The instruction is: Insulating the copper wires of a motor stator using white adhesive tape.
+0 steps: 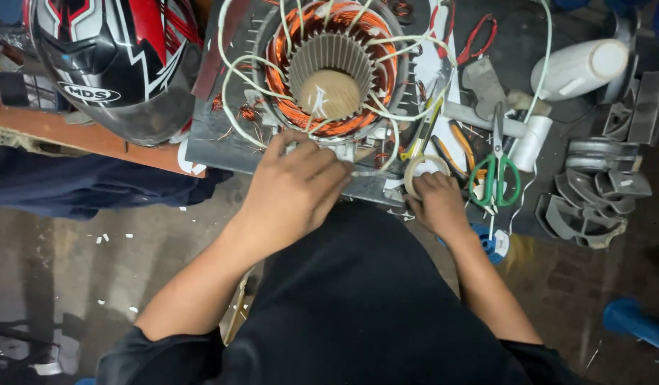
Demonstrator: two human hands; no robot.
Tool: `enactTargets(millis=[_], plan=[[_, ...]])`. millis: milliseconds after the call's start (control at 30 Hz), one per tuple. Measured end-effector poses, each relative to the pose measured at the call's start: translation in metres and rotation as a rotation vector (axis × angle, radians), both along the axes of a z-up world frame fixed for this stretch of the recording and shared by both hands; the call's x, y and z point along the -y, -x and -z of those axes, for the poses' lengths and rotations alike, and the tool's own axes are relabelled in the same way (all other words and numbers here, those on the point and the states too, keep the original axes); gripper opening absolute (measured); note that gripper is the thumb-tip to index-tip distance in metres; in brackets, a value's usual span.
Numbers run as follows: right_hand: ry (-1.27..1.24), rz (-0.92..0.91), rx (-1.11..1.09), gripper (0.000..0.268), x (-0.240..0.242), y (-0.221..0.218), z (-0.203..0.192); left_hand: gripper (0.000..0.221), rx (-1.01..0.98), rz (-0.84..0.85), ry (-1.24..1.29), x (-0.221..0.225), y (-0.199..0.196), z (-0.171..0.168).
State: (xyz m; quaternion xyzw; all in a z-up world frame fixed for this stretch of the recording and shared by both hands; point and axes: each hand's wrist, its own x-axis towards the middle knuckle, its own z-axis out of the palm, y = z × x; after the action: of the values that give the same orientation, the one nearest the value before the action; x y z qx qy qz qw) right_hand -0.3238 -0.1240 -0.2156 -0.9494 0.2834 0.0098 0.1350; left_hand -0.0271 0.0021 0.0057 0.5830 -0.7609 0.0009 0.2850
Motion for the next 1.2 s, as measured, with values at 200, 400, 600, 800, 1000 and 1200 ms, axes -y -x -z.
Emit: enactTargets(millis=[200,400,600,800,1000,1200], plan=[[-0.745,0.648,0.545,0.023,-0.020,0.015,-0.061,0.010,-0.212,0.045,-0.058,0.003,-0.007,-0.012],[-1.002,0.249,0.972,0.035,-0.075,-0.018,-0.133,0.018,-0.012,0.197,-0.038,0.007,-0.027,-0.011],[-0.971,0.287,1.089,0.038,-0.119,-0.069,-0.154,0.014,-0.125,0.294,-0.064,0.016,-0.042,0.002],[-1.036,0.346,1.336,0.034,-0.130,-0.107,-0.152,0.009,-0.193,0.284,-0.091,0.015,-0.038,-0.001],[-1.004,0.167,1.443,0.034,-0.098,-0.124,-0.169,0.007,-0.485,0.237,-0.158,0.030,-0.036,-0.015],[-0.986,0.069,1.381,0.033,-0.069,-0.145,-0.177,0.013,-0.651,0.173,-0.185,0.046,-0.048,-0.034]])
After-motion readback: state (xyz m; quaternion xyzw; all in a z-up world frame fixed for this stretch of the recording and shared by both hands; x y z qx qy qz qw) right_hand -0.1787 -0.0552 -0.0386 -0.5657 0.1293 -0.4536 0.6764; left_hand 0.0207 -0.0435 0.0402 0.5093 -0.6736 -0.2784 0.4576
